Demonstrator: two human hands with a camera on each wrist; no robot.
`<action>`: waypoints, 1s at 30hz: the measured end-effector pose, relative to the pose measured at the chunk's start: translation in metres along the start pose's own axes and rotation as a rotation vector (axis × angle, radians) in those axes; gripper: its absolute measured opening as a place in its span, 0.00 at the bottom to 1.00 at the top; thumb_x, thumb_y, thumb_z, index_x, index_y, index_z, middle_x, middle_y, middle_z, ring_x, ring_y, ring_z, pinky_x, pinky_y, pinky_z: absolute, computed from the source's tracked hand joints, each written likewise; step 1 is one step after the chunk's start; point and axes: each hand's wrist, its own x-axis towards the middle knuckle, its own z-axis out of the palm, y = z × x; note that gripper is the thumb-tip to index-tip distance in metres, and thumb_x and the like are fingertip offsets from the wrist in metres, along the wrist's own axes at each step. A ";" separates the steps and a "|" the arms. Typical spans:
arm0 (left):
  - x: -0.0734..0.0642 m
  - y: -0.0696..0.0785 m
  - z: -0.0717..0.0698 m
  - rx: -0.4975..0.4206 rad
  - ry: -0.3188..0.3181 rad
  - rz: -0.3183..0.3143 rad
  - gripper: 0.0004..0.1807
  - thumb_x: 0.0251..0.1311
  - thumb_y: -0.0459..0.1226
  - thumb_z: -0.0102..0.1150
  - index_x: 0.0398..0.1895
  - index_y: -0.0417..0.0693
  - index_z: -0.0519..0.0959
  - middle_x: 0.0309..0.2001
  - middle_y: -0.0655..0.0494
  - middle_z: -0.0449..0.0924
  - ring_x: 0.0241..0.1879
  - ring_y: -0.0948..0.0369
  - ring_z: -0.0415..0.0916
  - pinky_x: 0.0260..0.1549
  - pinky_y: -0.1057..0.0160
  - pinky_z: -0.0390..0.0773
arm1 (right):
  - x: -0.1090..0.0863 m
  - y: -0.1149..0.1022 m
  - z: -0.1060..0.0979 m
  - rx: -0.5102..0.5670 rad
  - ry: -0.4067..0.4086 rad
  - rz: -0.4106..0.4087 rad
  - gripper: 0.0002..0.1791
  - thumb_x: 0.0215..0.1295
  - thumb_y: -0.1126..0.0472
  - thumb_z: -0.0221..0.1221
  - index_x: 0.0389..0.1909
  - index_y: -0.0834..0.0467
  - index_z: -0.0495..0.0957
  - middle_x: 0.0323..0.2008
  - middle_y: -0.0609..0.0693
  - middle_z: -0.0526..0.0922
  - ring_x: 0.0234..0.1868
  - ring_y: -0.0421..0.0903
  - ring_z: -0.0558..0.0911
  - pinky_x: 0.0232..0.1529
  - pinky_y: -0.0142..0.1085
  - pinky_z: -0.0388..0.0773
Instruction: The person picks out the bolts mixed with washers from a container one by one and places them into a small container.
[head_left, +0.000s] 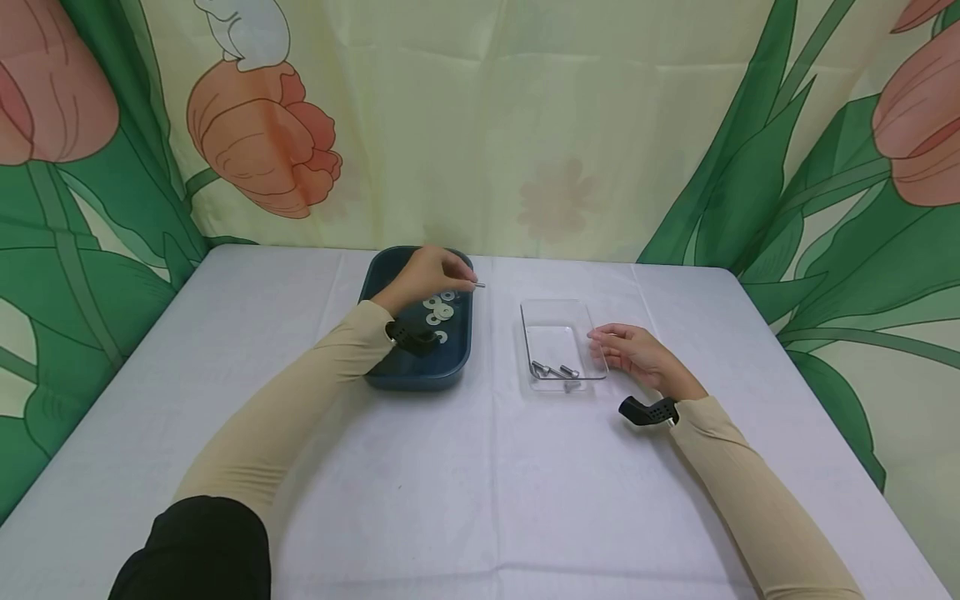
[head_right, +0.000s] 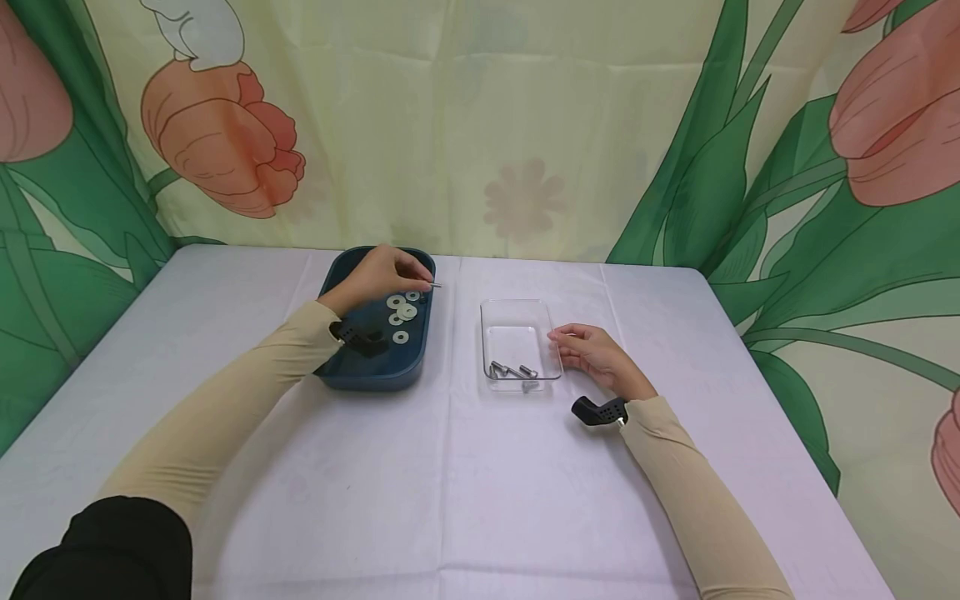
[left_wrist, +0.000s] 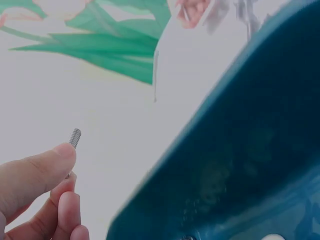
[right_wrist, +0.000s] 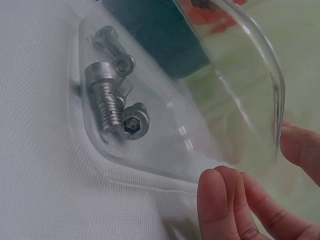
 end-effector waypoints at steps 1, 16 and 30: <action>-0.001 0.003 0.001 -0.007 -0.003 0.002 0.10 0.55 0.37 0.65 0.39 0.44 0.84 0.42 0.48 0.84 0.41 0.56 0.79 0.46 0.60 0.79 | 0.000 0.000 0.000 0.000 0.000 -0.002 0.13 0.65 0.57 0.58 0.46 0.57 0.69 0.31 0.39 0.80 0.33 0.33 0.80 0.39 0.25 0.79; -0.003 0.028 0.020 -0.065 -0.036 0.036 0.09 0.53 0.38 0.67 0.38 0.47 0.85 0.40 0.53 0.85 0.39 0.59 0.79 0.44 0.63 0.80 | 0.000 0.001 0.000 -0.003 -0.005 0.001 0.14 0.65 0.57 0.58 0.47 0.58 0.68 0.31 0.39 0.80 0.33 0.33 0.80 0.39 0.25 0.79; -0.003 0.041 0.046 -0.099 -0.049 0.058 0.08 0.54 0.37 0.66 0.37 0.46 0.86 0.39 0.52 0.85 0.38 0.60 0.78 0.41 0.66 0.80 | 0.000 0.002 -0.001 0.002 -0.015 -0.009 0.14 0.65 0.57 0.57 0.46 0.57 0.68 0.32 0.39 0.79 0.33 0.33 0.80 0.39 0.25 0.78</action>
